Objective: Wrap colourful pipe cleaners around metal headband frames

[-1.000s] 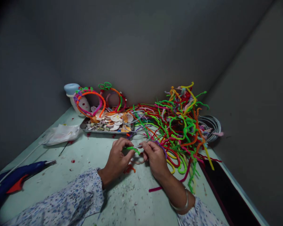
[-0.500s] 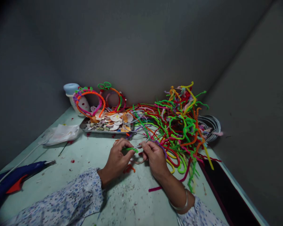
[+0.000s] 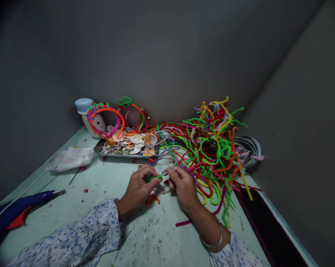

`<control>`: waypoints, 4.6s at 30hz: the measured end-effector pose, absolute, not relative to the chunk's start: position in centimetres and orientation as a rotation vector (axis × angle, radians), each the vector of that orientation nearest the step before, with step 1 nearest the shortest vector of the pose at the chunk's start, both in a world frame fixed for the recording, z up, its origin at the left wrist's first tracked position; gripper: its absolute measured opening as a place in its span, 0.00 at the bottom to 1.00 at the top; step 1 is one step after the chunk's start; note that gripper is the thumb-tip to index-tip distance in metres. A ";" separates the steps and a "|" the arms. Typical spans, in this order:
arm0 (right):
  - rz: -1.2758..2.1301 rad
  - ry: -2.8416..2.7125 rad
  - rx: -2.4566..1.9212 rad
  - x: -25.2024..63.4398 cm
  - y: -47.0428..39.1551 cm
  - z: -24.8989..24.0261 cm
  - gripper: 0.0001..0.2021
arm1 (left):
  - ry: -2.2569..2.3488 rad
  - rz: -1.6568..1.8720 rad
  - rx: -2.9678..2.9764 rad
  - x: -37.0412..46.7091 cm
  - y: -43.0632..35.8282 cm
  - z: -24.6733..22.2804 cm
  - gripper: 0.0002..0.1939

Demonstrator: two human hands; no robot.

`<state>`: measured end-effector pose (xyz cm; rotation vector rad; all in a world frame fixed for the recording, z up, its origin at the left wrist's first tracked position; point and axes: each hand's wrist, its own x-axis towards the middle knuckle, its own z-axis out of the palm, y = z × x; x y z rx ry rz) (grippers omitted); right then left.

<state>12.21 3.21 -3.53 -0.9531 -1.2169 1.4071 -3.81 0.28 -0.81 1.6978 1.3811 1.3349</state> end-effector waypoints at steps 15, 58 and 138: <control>1.425 -1.140 -0.961 12.2 3.3 -3.4 0.14 | 1.488 1.300 1.659 -3.7 0.5 -1.3 0.01; 1.418 -1.162 -0.975 12.2 3.1 -3.1 0.14 | 1.386 1.332 1.602 -3.9 0.6 -1.0 0.05; 1.370 -1.260 -1.003 12.2 3.2 -3.6 0.15 | 1.463 1.236 1.614 -3.8 0.6 -1.2 0.12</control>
